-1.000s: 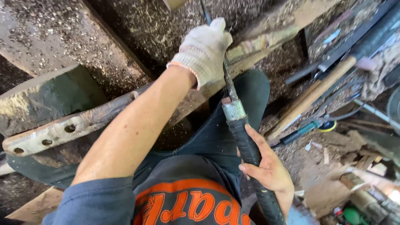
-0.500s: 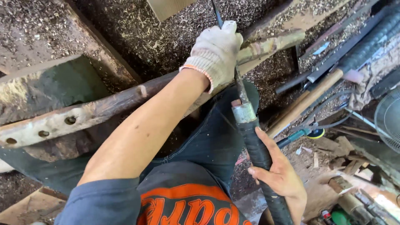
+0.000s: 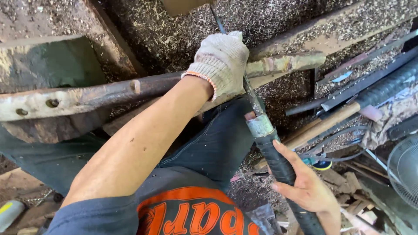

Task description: The person is carving and shaping a piece of wood using a traditional lathe and hand chisels.

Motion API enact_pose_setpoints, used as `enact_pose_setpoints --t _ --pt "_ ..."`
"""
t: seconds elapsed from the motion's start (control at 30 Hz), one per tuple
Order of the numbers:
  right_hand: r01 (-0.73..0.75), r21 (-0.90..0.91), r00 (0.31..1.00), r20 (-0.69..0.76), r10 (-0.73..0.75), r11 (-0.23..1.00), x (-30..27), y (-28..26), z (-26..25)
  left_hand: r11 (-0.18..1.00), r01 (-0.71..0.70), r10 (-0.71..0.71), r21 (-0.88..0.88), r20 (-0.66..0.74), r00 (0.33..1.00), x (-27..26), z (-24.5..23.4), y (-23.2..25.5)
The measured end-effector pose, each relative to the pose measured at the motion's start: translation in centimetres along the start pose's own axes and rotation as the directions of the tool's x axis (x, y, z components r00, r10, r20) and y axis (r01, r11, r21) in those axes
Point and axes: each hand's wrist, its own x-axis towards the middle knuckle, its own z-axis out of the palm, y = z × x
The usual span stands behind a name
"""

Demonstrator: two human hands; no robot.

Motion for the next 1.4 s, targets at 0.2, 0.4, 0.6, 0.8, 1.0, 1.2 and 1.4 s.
enact_pose_setpoints --t 0.2,0.4,0.6,0.8,1.0,1.2,1.4 --pt "0.003 0.017 0.997 0.075 -0.005 1.0 0.3 -0.1 -1.6 0.996 -0.023 0.019 0.092 0.051 0.999 0.0 -0.4 0.3" --pt "0.033 0.073 0.999 0.0 -0.033 0.997 -0.1 0.6 1.4 0.99 -0.05 0.037 0.135 0.102 0.994 0.3 -0.3 0.2" --pt "0.137 0.159 0.991 -0.02 -0.136 0.978 -0.2 1.6 4.6 0.973 -0.145 0.129 0.178 0.101 0.986 1.2 0.7 -0.7" --pt "0.143 0.184 0.986 -0.116 -0.123 0.973 -0.1 2.4 7.5 0.951 -0.23 0.21 0.207 0.111 0.971 1.0 -0.3 -0.7" --pt "0.192 0.228 0.975 -0.154 -0.159 0.955 0.7 2.9 10.2 0.907 -0.33 0.312 0.263 0.107 0.944 1.6 0.4 -1.2" --pt "0.302 0.333 0.948 -0.206 -0.244 0.893 1.8 4.1 13.1 0.883 -0.366 0.341 0.295 0.132 0.931 2.1 0.7 -1.1" --pt "0.273 0.34 0.954 -0.219 -0.206 0.9 0.6 2.2 11.2 0.929 -0.349 0.352 0.123 -0.005 0.936 1.9 0.0 0.1"
